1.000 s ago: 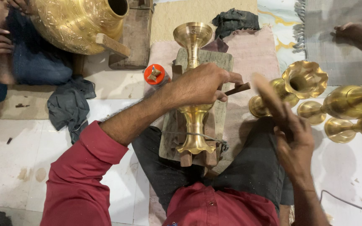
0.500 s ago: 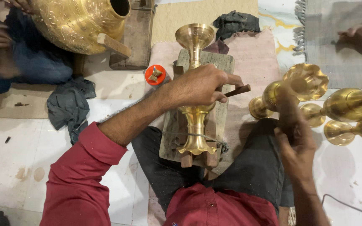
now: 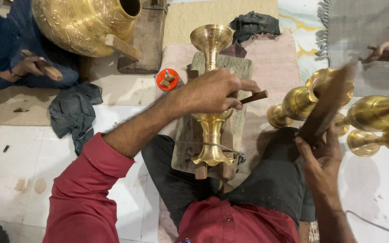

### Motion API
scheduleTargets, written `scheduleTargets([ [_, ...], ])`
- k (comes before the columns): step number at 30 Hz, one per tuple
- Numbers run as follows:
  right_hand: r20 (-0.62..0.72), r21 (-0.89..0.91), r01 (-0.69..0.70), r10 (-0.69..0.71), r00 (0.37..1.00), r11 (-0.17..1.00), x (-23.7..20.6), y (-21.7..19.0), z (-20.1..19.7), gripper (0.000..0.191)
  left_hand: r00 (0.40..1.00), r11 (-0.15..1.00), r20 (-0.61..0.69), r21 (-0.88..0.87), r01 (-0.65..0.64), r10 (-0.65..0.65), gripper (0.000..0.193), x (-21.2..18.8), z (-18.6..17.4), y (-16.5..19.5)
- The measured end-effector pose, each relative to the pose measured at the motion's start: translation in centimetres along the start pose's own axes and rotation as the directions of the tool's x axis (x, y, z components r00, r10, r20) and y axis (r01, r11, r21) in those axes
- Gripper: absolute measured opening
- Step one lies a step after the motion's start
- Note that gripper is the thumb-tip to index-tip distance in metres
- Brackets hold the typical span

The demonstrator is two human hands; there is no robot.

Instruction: The person sits on the floor with a brass vase clamped to a wooden board on their lap and hammers a chisel along the vase surface, engraving decorative patterns into the metal. They reposition the chisel repeatedly and strike it with a wooden mallet, working around the vase body.

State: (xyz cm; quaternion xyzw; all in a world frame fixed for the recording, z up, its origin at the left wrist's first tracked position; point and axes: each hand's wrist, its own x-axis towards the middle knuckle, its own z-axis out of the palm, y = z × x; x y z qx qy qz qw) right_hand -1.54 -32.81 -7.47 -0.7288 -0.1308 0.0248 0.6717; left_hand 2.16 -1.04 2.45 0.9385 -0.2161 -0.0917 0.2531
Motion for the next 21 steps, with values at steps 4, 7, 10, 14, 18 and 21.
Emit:
scheduleTargets([
  [4,0.057,-0.55,0.1,-0.083,0.995,0.829,0.0,-0.3,0.1,0.07,0.996,0.997,-0.054,-0.022,-0.074,0.073,0.051,-0.1,0.1,-0.4],
  [7,0.032,-0.276,0.098,-0.093,0.995,0.956,0.1,-0.7,0.4,0.07,0.999,0.998,-0.041,-0.05,-0.031,0.029,0.05,-0.4,0.1,-0.6],
  [10,0.102,-0.553,0.197,-0.169,0.98,0.81,0.3,-1.2,0.4,0.074,0.992,0.992,-0.096,-0.088,-0.086,0.077,0.047,-0.8,0.0,-0.8],
  [14,0.018,-0.368,0.099,-0.099,0.995,0.924,0.5,-1.5,0.5,0.071,0.987,0.987,-0.109,-0.098,-0.126,0.115,0.05,-0.9,0.0,-1.1],
  [18,0.029,-0.637,0.157,-0.18,0.983,0.755,0.4,-1.4,0.7,0.072,0.978,0.985,-0.15,-0.077,-0.157,0.145,0.052,-1.1,0.1,-1.3],
  [21,0.015,0.004,0.141,-0.141,0.99,0.99,0.4,-1.6,0.7,0.073,0.998,0.995,-0.065,-0.101,-0.005,-0.002,0.049,-1.4,0.2,-1.5],
])
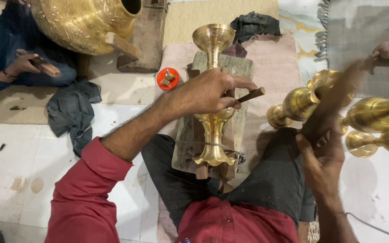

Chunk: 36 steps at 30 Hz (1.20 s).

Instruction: The person sits on the floor with a brass vase clamped to a wooden board on their lap and hammers a chisel along the vase surface, engraving decorative patterns into the metal. They reposition the chisel repeatedly and strike it with a wooden mallet, working around the vase body.

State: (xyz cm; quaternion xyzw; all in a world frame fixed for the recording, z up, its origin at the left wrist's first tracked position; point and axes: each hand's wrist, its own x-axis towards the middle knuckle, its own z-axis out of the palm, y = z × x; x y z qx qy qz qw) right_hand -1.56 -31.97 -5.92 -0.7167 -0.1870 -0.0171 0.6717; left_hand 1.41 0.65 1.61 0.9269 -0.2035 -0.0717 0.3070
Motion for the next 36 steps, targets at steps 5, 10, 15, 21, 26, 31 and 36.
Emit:
scheduleTargets([
  [5,-0.001,-0.291,-0.04,0.042,0.999,0.956,0.1,-0.4,-0.1,0.073,0.994,0.994,-0.048,-0.033,-0.103,0.102,0.049,0.0,0.2,-0.7],
  [10,0.088,-0.612,0.086,-0.04,0.995,0.787,0.2,-0.3,-0.3,0.067,0.983,0.986,-0.083,-0.028,-0.166,0.163,0.049,0.0,0.5,-1.3],
  [15,0.131,-0.723,0.101,-0.008,0.991,0.683,0.3,-0.2,-0.8,0.072,0.974,0.976,-0.125,-0.082,-0.201,0.19,0.058,-0.5,0.2,-1.2],
  [21,0.025,-0.286,-0.061,0.071,0.997,0.956,0.6,-0.3,-0.4,0.067,0.97,0.972,-0.127,-0.084,-0.218,0.207,0.051,-0.7,-0.1,-1.1],
  [26,0.065,-0.343,0.046,-0.025,0.998,0.938,1.0,-1.1,0.0,0.073,0.99,0.986,-0.098,-0.126,-0.112,0.1,0.053,-1.3,-0.1,-1.1],
  [31,0.088,-0.614,0.081,-0.035,0.996,0.785,1.4,-1.9,0.0,0.072,0.992,0.989,-0.091,-0.116,-0.096,0.086,0.054,-1.3,-0.2,-1.3],
  [36,0.213,-0.797,0.219,-0.077,0.974,0.563,1.7,-2.0,-0.1,0.067,0.989,0.989,-0.103,-0.085,-0.118,0.109,0.051,-1.4,0.1,-1.6],
])
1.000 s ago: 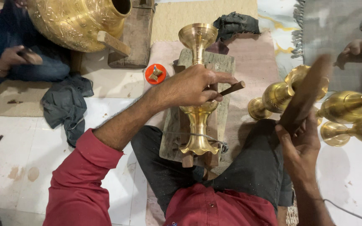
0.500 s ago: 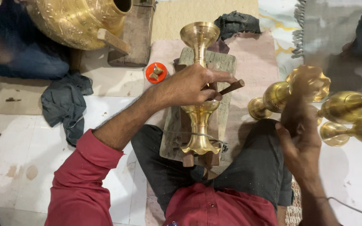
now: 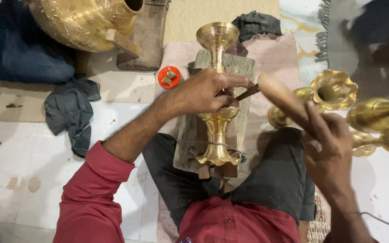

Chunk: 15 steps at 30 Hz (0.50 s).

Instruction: The person sits on the floor with a brass vase clamped to a wooden board on their lap and hammers a chisel along the vase surface, engraving decorative patterns into the metal. They reposition the chisel repeatedly and strike it with a wooden mallet, working around the vase body.

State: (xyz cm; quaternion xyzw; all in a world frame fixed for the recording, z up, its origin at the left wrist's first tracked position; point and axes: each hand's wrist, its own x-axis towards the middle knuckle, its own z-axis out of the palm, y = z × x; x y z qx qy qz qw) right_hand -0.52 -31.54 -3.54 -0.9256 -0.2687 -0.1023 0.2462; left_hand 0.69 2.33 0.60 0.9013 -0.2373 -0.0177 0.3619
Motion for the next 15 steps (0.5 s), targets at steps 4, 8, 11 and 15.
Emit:
scheduleTargets([
  [4,-0.04,0.546,-0.095,0.138,0.99,0.832,0.0,-0.1,0.0,0.059,1.0,1.0,-0.026,-0.017,-0.006,0.005,0.049,-0.3,0.4,-0.1],
  [8,-0.033,0.296,-0.095,0.109,0.993,0.95,0.1,-0.5,-0.7,0.059,0.998,0.998,-0.052,-0.044,-0.034,0.031,0.048,-0.7,0.3,-0.1],
  [11,-0.006,0.466,-0.193,0.222,0.975,0.863,0.5,-0.9,-1.3,0.061,1.0,0.998,-0.021,-0.064,0.005,-0.007,0.051,-0.7,0.2,-0.1],
  [15,-0.077,-0.016,0.065,-0.066,0.995,0.998,1.0,-1.6,-2.1,0.067,0.991,0.993,-0.081,-0.036,-0.112,0.109,0.052,-0.9,0.2,-0.5],
])
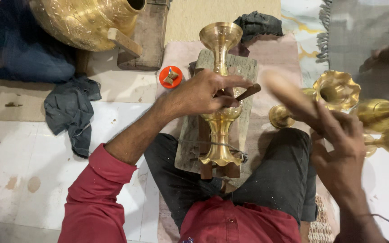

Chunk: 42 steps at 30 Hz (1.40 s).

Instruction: The person sits on the floor with a brass vase clamped to a wooden board on their lap and hammers a chisel along the vase surface, engraving decorative patterns into the metal. They reposition the chisel repeatedly and strike it with a wooden mallet, working around the vase body.

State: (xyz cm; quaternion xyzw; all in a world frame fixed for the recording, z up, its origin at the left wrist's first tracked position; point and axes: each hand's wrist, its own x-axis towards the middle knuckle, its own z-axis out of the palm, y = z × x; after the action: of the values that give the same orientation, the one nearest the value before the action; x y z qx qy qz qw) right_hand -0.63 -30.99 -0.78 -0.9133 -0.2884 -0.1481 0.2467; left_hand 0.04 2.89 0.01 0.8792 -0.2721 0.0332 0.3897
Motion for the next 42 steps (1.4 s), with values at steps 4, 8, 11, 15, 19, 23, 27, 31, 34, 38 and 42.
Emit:
scheduleTargets([
  [4,0.031,0.35,-0.177,0.178,0.984,0.92,0.5,-0.5,-0.4,0.069,0.992,0.989,-0.011,-0.078,0.126,-0.127,0.049,-0.8,0.3,-0.5],
  [8,0.037,0.293,-0.148,0.144,0.989,0.944,1.1,-0.4,-0.8,0.06,0.995,0.992,-0.017,-0.083,0.098,-0.099,0.048,-1.0,0.3,-1.0],
  [11,0.068,0.014,0.009,-0.01,0.998,1.0,1.5,-0.1,-1.1,0.055,0.997,0.993,-0.031,-0.097,0.063,-0.066,0.048,-1.1,0.4,-1.0],
  [15,0.036,0.228,-0.104,0.098,0.995,0.968,1.7,-0.3,-1.3,0.056,0.987,0.983,-0.028,-0.092,0.157,-0.16,0.053,-1.5,0.3,-0.8],
  [19,0.055,0.117,0.024,-0.031,0.998,0.993,1.9,-0.6,-1.7,0.05,0.995,0.99,-0.073,-0.129,0.058,-0.068,0.052,-1.5,0.3,-0.7],
  [23,0.088,0.136,-0.169,0.158,0.984,0.976,2.5,-1.1,-2.1,0.06,0.995,0.989,-0.054,-0.128,0.076,-0.083,0.051,-1.6,0.2,-0.8],
  [27,-0.033,-0.31,0.261,-0.284,0.958,0.914,3.3,-1.7,-2.7,0.065,0.996,0.988,-0.069,-0.147,0.051,-0.061,0.051,-1.7,0.4,-0.9],
  [31,0.055,0.216,-0.007,-0.005,0.998,0.976,3.7,-2.5,-3.0,0.065,0.991,0.991,-0.13,-0.134,0.008,-0.026,0.053,-2.1,0.5,-1.1],
  [34,0.059,-0.148,0.061,-0.052,0.997,0.987,3.9,-2.6,-3.2,0.067,0.991,0.984,-0.116,-0.171,0.042,-0.063,0.052,-2.3,0.3,-1.4],
  [38,0.073,-0.101,0.128,-0.121,0.99,0.987,4.1,-2.0,-3.0,0.062,0.992,0.979,-0.121,-0.204,-0.008,-0.017,0.053,-2.6,0.6,-1.7],
  [42,-0.038,0.291,0.051,-0.041,0.998,0.955,3.7,-1.5,-2.5,0.053,0.987,0.99,-0.158,-0.141,-0.007,-0.016,0.054,-3.0,1.1,-2.0],
])
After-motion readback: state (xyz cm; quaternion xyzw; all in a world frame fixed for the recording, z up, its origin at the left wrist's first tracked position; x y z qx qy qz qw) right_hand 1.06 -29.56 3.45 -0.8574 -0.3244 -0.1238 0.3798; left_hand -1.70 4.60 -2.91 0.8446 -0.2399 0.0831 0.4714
